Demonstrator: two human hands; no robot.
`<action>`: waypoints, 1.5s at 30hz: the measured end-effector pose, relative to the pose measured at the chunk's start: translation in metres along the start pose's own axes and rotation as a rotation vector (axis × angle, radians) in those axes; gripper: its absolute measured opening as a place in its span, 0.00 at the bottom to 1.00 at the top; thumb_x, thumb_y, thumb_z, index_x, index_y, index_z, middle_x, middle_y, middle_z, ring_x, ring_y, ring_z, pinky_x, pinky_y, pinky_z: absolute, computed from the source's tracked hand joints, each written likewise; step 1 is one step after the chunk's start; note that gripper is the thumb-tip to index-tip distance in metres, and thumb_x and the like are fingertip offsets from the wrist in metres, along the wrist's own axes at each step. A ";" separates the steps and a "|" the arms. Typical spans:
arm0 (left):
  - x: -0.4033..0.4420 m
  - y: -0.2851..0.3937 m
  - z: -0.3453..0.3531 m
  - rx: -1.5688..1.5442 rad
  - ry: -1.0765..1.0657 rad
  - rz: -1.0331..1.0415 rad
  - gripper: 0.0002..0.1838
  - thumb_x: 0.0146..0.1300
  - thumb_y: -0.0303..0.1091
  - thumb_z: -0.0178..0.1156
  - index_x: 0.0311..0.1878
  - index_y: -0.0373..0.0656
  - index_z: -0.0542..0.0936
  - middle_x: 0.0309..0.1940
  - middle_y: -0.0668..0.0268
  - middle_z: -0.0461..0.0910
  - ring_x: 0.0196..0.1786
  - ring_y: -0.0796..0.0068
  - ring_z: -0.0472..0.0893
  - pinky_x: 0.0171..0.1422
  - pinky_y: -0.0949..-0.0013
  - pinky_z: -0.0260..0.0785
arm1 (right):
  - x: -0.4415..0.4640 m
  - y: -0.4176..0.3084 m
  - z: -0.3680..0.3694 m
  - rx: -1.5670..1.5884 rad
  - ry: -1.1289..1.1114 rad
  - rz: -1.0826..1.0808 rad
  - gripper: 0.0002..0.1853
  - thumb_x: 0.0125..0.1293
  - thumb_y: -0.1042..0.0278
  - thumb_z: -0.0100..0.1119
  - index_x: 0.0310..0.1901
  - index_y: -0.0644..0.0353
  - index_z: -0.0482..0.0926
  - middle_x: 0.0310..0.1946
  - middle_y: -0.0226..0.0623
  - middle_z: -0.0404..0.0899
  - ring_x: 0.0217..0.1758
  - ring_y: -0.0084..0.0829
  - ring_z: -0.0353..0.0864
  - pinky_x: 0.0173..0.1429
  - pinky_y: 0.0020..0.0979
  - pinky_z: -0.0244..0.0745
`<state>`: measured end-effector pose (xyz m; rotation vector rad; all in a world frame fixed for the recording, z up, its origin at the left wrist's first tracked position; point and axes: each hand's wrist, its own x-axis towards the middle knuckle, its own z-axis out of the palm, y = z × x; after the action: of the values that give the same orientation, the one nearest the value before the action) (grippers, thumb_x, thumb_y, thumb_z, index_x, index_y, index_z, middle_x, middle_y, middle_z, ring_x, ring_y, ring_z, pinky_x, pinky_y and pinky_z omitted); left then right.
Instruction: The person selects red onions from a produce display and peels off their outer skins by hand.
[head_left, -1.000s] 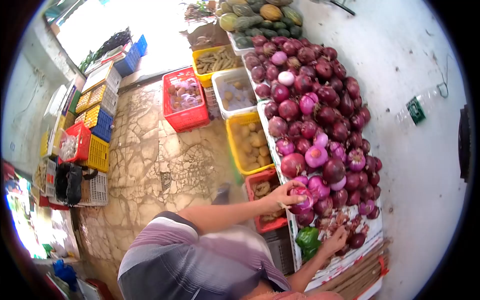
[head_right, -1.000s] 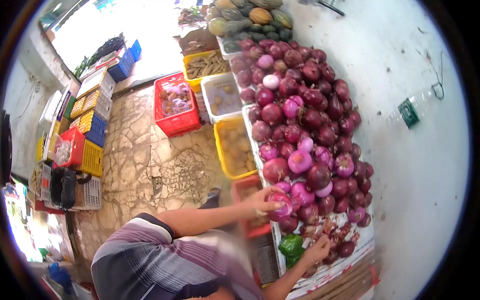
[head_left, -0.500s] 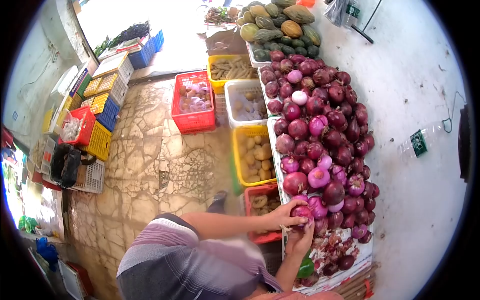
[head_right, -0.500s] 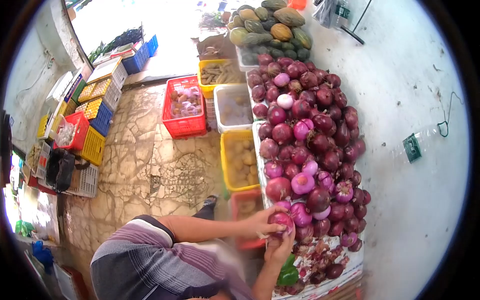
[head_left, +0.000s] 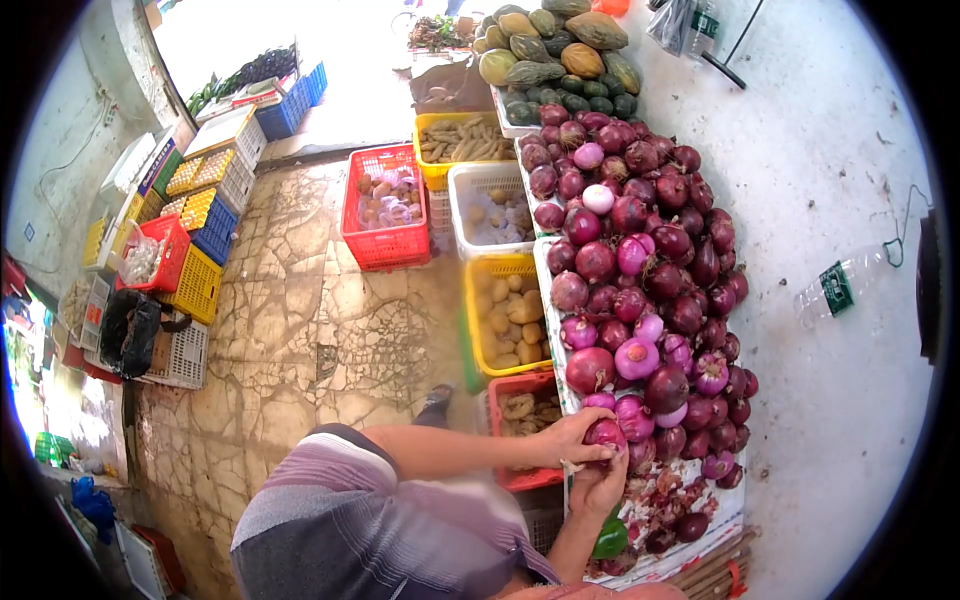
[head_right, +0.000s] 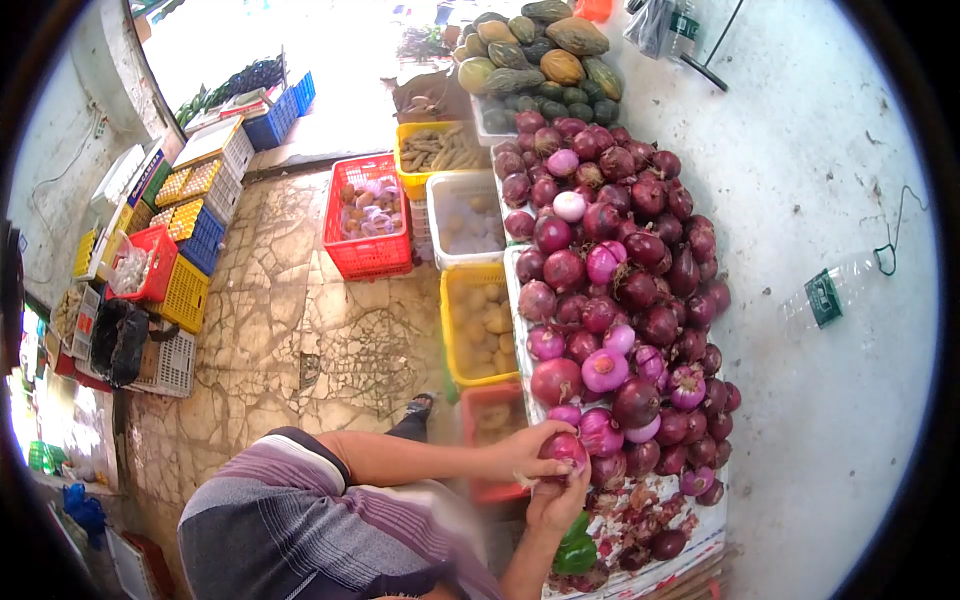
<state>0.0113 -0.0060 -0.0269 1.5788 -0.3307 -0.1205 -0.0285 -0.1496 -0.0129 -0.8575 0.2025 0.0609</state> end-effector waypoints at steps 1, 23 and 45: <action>-0.001 -0.002 0.001 0.033 0.014 0.014 0.40 0.65 0.52 0.71 0.71 0.39 0.68 0.59 0.51 0.78 0.63 0.59 0.79 0.67 0.60 0.73 | 0.000 0.002 -0.003 0.014 0.003 -0.005 0.19 0.77 0.64 0.52 0.65 0.61 0.72 0.54 0.33 0.79 0.58 0.29 0.79 0.67 0.36 0.75; -0.015 0.003 -0.001 0.147 0.098 0.116 0.36 0.61 0.49 0.72 0.67 0.42 0.70 0.59 0.49 0.75 0.61 0.47 0.78 0.67 0.54 0.72 | 0.007 0.014 -0.001 0.080 0.179 0.153 0.26 0.76 0.49 0.48 0.63 0.62 0.75 0.61 0.43 0.79 0.63 0.42 0.80 0.67 0.43 0.77; -0.011 0.024 -0.021 -0.208 -0.030 -0.187 0.36 0.64 0.45 0.72 0.70 0.44 0.67 0.53 0.54 0.81 0.54 0.64 0.83 0.59 0.62 0.78 | -0.004 0.004 0.014 -0.120 -0.042 0.044 0.29 0.77 0.56 0.46 0.75 0.57 0.62 0.69 0.46 0.70 0.70 0.48 0.73 0.69 0.53 0.76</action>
<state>0.0031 0.0175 -0.0035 1.3997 -0.1860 -0.3138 -0.0309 -0.1364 -0.0065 -0.9702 0.1799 0.1324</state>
